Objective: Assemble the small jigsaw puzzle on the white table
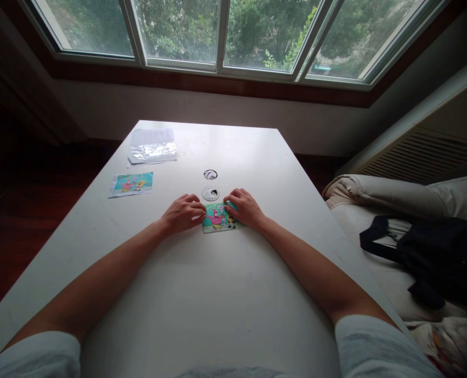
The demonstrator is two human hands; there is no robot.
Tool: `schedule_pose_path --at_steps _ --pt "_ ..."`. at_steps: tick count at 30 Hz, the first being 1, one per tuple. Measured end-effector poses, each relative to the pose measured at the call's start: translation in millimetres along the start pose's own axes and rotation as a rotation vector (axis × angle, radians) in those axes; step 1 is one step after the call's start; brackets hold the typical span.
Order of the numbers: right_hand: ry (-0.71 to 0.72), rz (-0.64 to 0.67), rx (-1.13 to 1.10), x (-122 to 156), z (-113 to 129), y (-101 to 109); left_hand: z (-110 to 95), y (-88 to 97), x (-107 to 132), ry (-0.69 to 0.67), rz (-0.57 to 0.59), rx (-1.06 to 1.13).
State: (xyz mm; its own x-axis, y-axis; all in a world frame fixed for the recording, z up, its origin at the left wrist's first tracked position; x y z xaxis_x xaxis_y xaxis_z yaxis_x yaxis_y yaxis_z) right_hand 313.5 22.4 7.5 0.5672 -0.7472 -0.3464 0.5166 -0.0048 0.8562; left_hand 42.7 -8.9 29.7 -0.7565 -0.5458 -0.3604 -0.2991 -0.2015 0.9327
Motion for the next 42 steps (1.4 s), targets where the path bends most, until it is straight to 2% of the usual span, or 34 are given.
schedule_pose_path --at_steps 8,19,28,42 --pt "-0.067 -0.025 -0.003 -1 -2 -2 3 -0.7 -1 0.022 0.018 0.022" --pt "-0.047 -0.021 -0.015 0 -5 -1 9 -7.6 4 0.086 -0.037 0.051" --pt "-0.049 -0.019 -0.012 0 -4 -1 6 -7.1 4 0.055 -0.057 0.064" --pt "-0.073 -0.004 -0.012 -1 -2 0 -2 1.7 -3 0.071 0.015 0.015"
Point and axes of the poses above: each hand's wrist, its own x-axis away from the middle knuckle, its own y-axis out of the back of the hand, z = x × y, the point moved 1 cm from there along -x, towards the middle knuckle, and after that the axes turned 7 degrees about -x, right-handed, at the moved point
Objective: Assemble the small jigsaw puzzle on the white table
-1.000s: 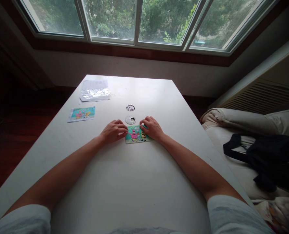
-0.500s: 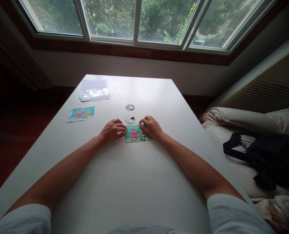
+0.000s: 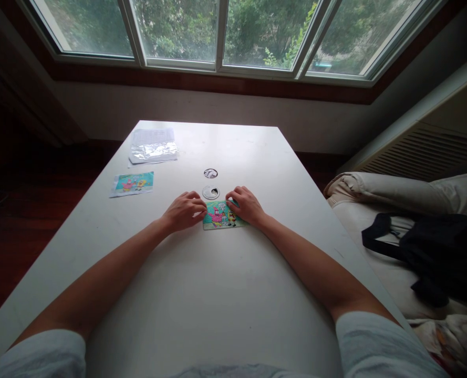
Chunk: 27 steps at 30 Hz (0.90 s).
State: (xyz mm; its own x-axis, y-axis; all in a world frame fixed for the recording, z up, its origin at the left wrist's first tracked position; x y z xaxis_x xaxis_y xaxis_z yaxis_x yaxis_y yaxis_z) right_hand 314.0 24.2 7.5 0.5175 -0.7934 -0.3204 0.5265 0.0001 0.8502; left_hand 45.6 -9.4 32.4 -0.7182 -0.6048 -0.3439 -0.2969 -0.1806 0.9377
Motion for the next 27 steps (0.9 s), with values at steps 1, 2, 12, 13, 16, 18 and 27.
schedule_pose_path --at_steps 1,2,12,13,16,18,27 --pt "0.0 0.001 0.001 -0.1 -0.1 -0.2 -0.3 -0.5 0.8 -0.001 -0.003 0.001" --pt "0.0 -0.001 0.002 -0.1 -0.3 -0.4 -0.7 -1.2 1.7 -0.002 -0.009 0.003" --pt "0.019 -0.018 0.005 0.2 -0.7 0.8 -3.6 0.2 1.9 -0.01 -0.008 0.05" --pt "0.017 -0.017 0.006 0.2 -0.8 0.5 -3.8 1.5 1.5 -0.016 -0.002 0.045" --pt "0.012 -0.011 0.005 -0.3 -0.5 -0.5 -5.7 5.0 0.8 -0.038 0.012 0.012" --pt "0.015 -0.013 0.006 -0.8 0.1 -0.9 -7.8 5.5 0.4 -0.045 0.015 -0.008" --pt "0.025 0.014 -0.031 -1.2 -5.3 1.5 -0.7 -0.3 3.5 0.026 -0.033 -0.114"
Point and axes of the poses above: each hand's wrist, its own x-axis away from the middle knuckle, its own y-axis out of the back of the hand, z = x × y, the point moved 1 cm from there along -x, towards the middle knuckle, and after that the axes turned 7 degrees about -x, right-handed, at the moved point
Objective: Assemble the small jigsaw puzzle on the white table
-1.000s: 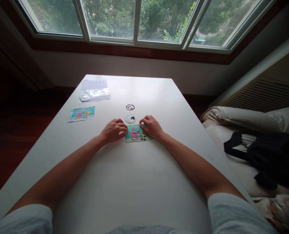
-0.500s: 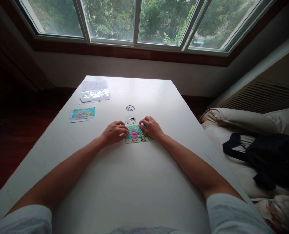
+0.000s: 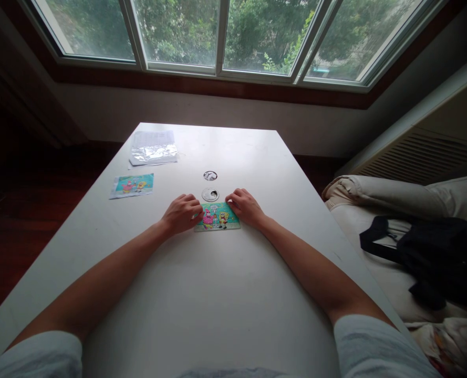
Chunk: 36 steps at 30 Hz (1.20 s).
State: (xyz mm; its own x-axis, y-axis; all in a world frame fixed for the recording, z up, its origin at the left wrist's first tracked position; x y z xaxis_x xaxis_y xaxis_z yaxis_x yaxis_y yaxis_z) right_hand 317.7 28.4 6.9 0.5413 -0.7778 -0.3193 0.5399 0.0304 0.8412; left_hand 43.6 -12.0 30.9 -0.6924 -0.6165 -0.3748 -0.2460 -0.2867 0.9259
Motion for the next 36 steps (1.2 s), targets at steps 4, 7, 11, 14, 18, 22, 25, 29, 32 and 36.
schedule_pose_path --at_steps 4,7,11,14,18,22,25,29,32,36 --pt "-0.008 -0.013 0.024 0 -1 0 0 -2.8 1 0.025 0.001 0.05" --pt "-0.029 -0.034 0.047 0 -1 -1 -8 -6.9 0 0.02 0.043 0.117" --pt "-0.049 -0.035 0.064 1 -3 -3 -16 -13.9 1 -0.056 0.137 0.169" --pt "-0.058 -0.027 0.066 1 -3 -4 -17 -18.7 4 -0.066 0.211 0.158" --pt "-0.075 -0.02 0.066 1 -2 -5 -18 -21.0 7 -0.062 0.281 0.134" --pt "-0.103 -0.049 0.082 0 -2 -5 -19 -20.3 7 -0.059 0.311 0.125" --pt "-0.139 -0.078 0.087 0 -3 -3 -19 -21.0 7 -0.053 0.312 0.122" --pt "-0.162 -0.092 0.084 0 -5 -3 -20 -22.7 6 -0.031 0.307 0.119" --pt "-0.159 -0.09 0.093 0 -6 -4 -20 -22.6 5 -0.025 0.319 0.121" --pt "-0.16 -0.089 0.109 1 -4 -4 -21 -20.1 4 -0.029 0.366 0.126"
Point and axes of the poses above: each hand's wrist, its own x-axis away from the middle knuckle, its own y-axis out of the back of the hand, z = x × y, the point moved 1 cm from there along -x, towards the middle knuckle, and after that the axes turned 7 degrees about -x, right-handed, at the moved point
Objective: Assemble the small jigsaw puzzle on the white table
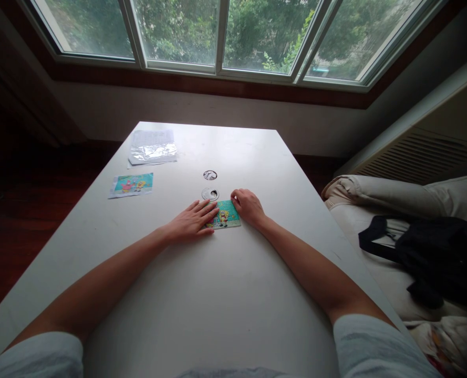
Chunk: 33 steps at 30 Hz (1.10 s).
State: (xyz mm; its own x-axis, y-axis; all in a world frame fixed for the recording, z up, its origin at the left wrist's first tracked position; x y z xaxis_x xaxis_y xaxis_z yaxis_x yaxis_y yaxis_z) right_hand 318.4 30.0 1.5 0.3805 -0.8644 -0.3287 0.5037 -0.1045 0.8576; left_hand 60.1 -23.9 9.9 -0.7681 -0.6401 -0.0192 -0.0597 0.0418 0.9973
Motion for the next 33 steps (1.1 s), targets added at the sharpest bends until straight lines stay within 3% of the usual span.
schedule_pose_path --at_steps 17,25,33 --pt "-0.12 0.008 0.129 -3 5 -2 -5 6.2 -3 0.031 0.068 -0.012" --pt "-0.081 0.063 0.205 -3 9 1 -4 3.3 -2 0.035 0.039 -0.026" --pt "0.05 0.18 0.249 5 22 10 -5 1.2 -4 0.074 0.007 -0.037"
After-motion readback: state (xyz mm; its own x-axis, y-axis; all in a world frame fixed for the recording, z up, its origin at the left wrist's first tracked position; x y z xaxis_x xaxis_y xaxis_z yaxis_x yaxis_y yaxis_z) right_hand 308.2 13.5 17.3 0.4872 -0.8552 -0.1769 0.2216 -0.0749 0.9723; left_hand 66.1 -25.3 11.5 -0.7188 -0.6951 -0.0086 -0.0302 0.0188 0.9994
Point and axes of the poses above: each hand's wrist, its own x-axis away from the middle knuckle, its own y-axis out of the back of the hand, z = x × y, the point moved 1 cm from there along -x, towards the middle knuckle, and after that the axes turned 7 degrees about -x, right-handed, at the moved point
